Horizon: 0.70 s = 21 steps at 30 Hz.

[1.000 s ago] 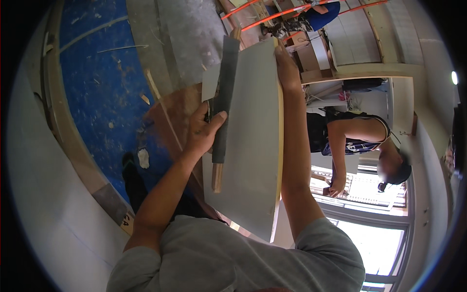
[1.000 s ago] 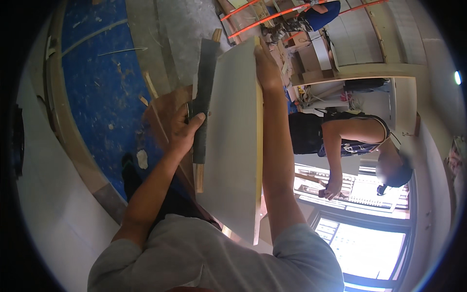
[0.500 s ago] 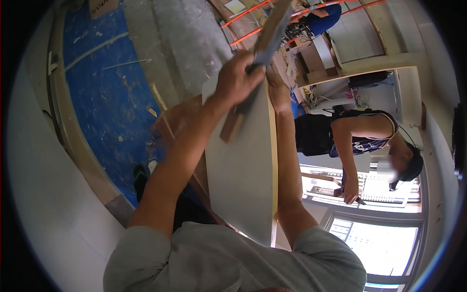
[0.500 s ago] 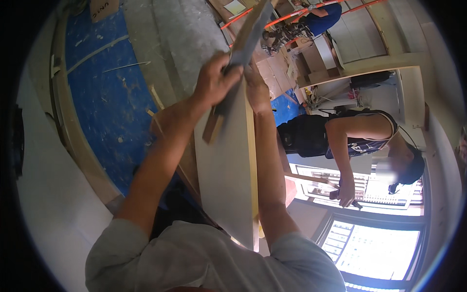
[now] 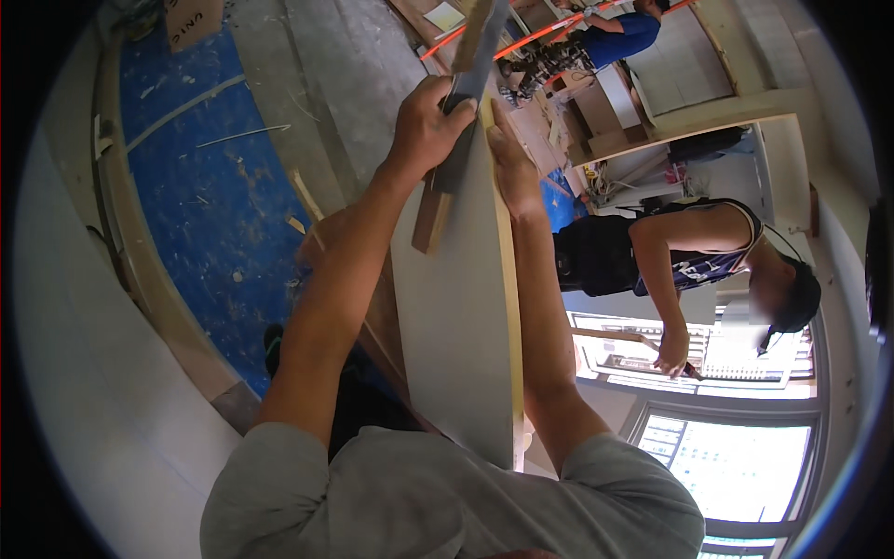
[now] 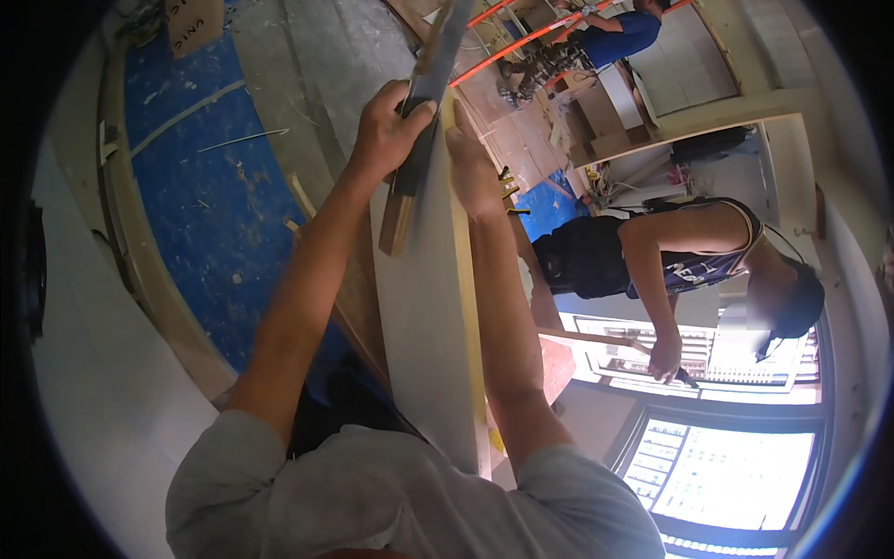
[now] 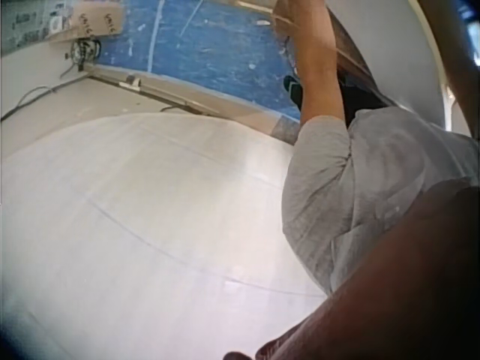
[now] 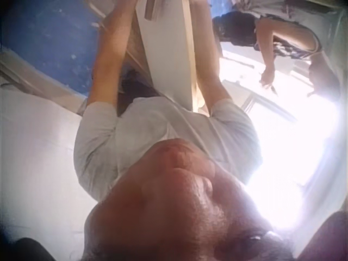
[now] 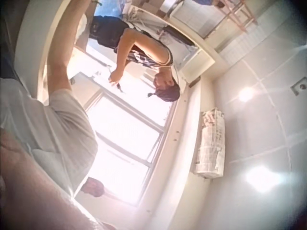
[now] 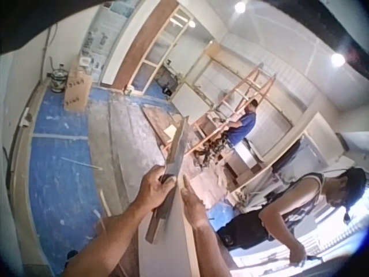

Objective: The person sands the edge of a wood panel using a sanding block and then wipes the sanded surface with a cloth.

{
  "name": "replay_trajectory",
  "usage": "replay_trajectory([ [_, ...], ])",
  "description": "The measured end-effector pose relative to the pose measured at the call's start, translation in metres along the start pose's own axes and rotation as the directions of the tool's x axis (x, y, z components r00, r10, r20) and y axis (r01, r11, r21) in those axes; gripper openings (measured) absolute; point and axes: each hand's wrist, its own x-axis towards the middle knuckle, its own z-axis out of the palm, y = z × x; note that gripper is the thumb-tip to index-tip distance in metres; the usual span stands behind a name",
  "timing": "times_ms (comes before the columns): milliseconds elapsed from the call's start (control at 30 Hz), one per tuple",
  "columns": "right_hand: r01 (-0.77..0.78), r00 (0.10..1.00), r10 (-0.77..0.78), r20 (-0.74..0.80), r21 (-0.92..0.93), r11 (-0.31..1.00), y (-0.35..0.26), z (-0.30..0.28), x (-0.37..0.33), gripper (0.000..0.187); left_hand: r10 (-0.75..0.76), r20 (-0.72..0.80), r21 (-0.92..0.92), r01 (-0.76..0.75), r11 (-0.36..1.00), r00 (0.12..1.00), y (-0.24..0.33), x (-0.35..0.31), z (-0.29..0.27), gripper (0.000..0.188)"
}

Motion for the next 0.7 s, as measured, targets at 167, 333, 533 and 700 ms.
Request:
replay_trajectory([
  [167,-0.267,0.962,0.272,0.009,0.227,0.937,-0.031,0.001,-0.013,0.054,-0.072,0.192,-0.065,0.086,0.994,0.979,0.066,-0.105,-0.023,0.027],
  [333,-0.112,0.994,0.110,0.018,0.209,0.971,-0.012,-0.001,-0.009,0.051,0.044,0.065,-0.019,-0.043,0.999,0.997,0.014,-0.024,0.003,0.017],
  [533,-0.070,0.993,0.100,0.069,-0.351,0.934,-0.026,-0.014,-0.020,0.050,-0.040,0.195,-0.033,0.047,0.998,0.980,0.065,-0.102,-0.018,0.026],
  [700,-0.099,0.992,0.098,0.081,0.015,0.995,0.012,-0.021,-0.012,0.052,0.116,0.130,-0.065,-0.109,0.992,0.985,0.038,-0.066,0.000,0.020],
])
